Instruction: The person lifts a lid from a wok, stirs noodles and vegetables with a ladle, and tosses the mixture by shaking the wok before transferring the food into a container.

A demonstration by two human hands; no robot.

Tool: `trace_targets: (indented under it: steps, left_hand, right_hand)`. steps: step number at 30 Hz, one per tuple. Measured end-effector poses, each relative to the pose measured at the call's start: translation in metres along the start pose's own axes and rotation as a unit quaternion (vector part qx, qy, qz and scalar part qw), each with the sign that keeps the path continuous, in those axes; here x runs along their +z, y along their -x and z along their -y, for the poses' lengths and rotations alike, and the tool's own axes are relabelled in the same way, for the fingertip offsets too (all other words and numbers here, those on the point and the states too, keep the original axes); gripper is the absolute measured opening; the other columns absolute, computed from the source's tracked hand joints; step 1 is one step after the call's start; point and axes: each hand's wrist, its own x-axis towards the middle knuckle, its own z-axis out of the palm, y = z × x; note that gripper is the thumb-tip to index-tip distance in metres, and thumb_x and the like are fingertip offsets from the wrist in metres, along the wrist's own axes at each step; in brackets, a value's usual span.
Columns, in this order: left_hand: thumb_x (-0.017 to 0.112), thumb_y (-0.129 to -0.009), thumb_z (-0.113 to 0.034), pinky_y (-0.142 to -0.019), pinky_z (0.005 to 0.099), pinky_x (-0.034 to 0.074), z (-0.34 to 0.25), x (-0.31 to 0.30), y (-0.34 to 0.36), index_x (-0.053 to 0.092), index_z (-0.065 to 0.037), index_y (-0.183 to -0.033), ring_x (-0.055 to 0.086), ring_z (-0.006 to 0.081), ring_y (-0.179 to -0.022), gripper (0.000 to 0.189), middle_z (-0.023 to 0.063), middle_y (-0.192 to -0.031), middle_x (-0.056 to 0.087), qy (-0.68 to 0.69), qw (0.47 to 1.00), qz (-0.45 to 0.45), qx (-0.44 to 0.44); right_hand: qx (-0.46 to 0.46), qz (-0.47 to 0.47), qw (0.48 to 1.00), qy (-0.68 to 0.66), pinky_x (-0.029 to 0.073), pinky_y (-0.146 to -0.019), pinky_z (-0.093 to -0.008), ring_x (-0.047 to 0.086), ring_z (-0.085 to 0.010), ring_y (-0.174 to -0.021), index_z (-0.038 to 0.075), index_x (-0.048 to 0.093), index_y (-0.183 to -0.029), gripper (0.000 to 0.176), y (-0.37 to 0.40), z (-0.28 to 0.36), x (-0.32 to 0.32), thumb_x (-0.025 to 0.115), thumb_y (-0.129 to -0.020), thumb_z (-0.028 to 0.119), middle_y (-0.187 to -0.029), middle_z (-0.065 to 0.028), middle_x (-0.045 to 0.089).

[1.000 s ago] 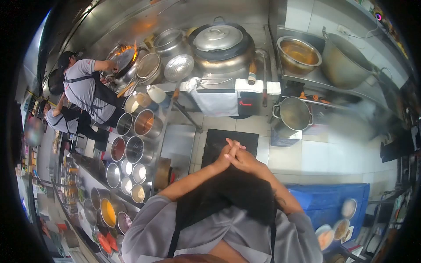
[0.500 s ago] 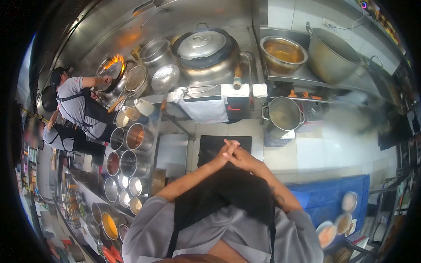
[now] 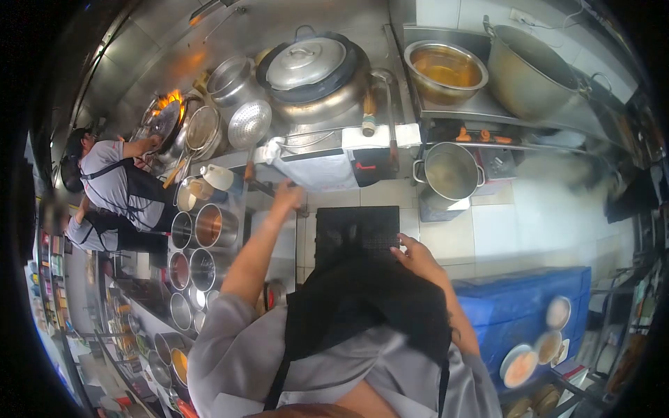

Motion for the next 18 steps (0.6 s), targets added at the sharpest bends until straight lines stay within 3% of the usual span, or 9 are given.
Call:
trace_targets:
  steps: [4, 6, 7, 8, 11, 13, 18]
  left_hand:
    - [0.063, -0.076, -0.025, -0.065, 0.0345, 0.048, -0.061, -0.03, -0.036, 0.032, 0.007, -0.13, 0.059, 0.0241, -0.076, 0.071, 0.0165, -0.088, 0.061, -0.07, 0.992, -0.092, 0.045]
    - [0.062, -0.075, -0.024, -0.074, 0.0395, 0.047, -0.021, -0.046, -0.103, 0.03, 0.007, -0.13, 0.06, 0.0309, -0.085, 0.071, 0.0214, -0.093, 0.06, -0.187, 0.959, -0.153, 0.148]
    - [0.062, -0.075, -0.023, -0.078, 0.0421, 0.047, -0.028, -0.049, -0.117, 0.029, 0.007, -0.131, 0.06, 0.0343, -0.089, 0.072, 0.0238, -0.096, 0.06, -0.243, 0.931, -0.184, 0.2]
    - [0.063, -0.074, -0.023, -0.087, 0.0468, 0.043, -0.032, -0.055, -0.126, 0.027, 0.007, -0.131, 0.055, 0.0432, -0.1, 0.073, 0.0311, -0.103, 0.057, -0.244, 0.947, -0.15, 0.147]
    - [0.066, -0.073, -0.026, -0.089, 0.0454, 0.044, -0.038, -0.07, -0.16, 0.027, 0.007, -0.131, 0.053, 0.0449, -0.104, 0.077, 0.034, -0.11, 0.054, -0.346, 0.928, -0.127, 0.059]
    - [0.071, -0.07, -0.031, -0.091, 0.043, 0.045, -0.037, -0.074, -0.177, 0.026, 0.006, -0.133, 0.053, 0.0445, -0.106, 0.085, 0.0333, -0.112, 0.053, -0.396, 0.91, -0.112, 0.057]
    - [0.076, -0.064, -0.042, -0.091, 0.0414, 0.045, -0.021, -0.088, -0.226, 0.028, 0.004, -0.134, 0.054, 0.0407, -0.107, 0.096, 0.0296, -0.113, 0.054, -0.453, 0.891, -0.031, 0.023]
  right_hand:
    - [0.064, -0.009, 0.997, 0.031, 0.05, -0.07, -0.0367, 0.064, -0.0296, -0.071, -0.003, 0.052, -0.123, 0.051, -0.007, -0.017, -0.002, 0.065, -0.085, 0.029, -0.1, -0.0247, 0.063]
    - [0.095, 0.0, 0.994, 0.05, 0.05, -0.072, -0.0377, 0.065, -0.0316, -0.075, -0.004, 0.052, -0.122, 0.051, -0.018, -0.027, -0.003, 0.065, -0.085, 0.029, -0.102, -0.0255, 0.063]
    - [0.107, 0.0, 0.993, 0.057, 0.05, -0.073, -0.0381, 0.065, -0.0325, -0.078, -0.004, 0.052, -0.122, 0.051, -0.024, -0.022, -0.003, 0.064, -0.085, 0.028, -0.103, -0.026, 0.062]
    - [0.119, 0.0, 0.991, 0.063, 0.05, -0.075, -0.0386, 0.065, -0.0334, -0.08, -0.005, 0.051, -0.122, 0.051, -0.03, -0.016, -0.005, 0.064, -0.085, 0.028, -0.104, -0.0265, 0.062]
    - [0.149, 0.017, 0.985, 0.08, 0.048, -0.083, -0.0403, 0.062, -0.0363, -0.096, -0.006, 0.051, -0.122, 0.05, -0.063, -0.004, -0.004, 0.061, -0.087, 0.028, -0.11, -0.0283, 0.059]
    - [0.144, 0.018, 0.985, 0.091, 0.048, -0.085, -0.0405, 0.06, -0.0367, -0.102, -0.005, 0.05, -0.123, 0.049, -0.089, 0.0, 0.003, 0.06, -0.088, 0.028, -0.112, -0.0284, 0.058]
    - [0.052, 0.043, 0.977, 0.202, 0.047, -0.083, -0.0451, 0.058, -0.0406, -0.098, -0.002, 0.051, -0.12, 0.046, -0.173, 0.047, 0.006, 0.059, -0.087, 0.028, -0.104, -0.0274, 0.059]
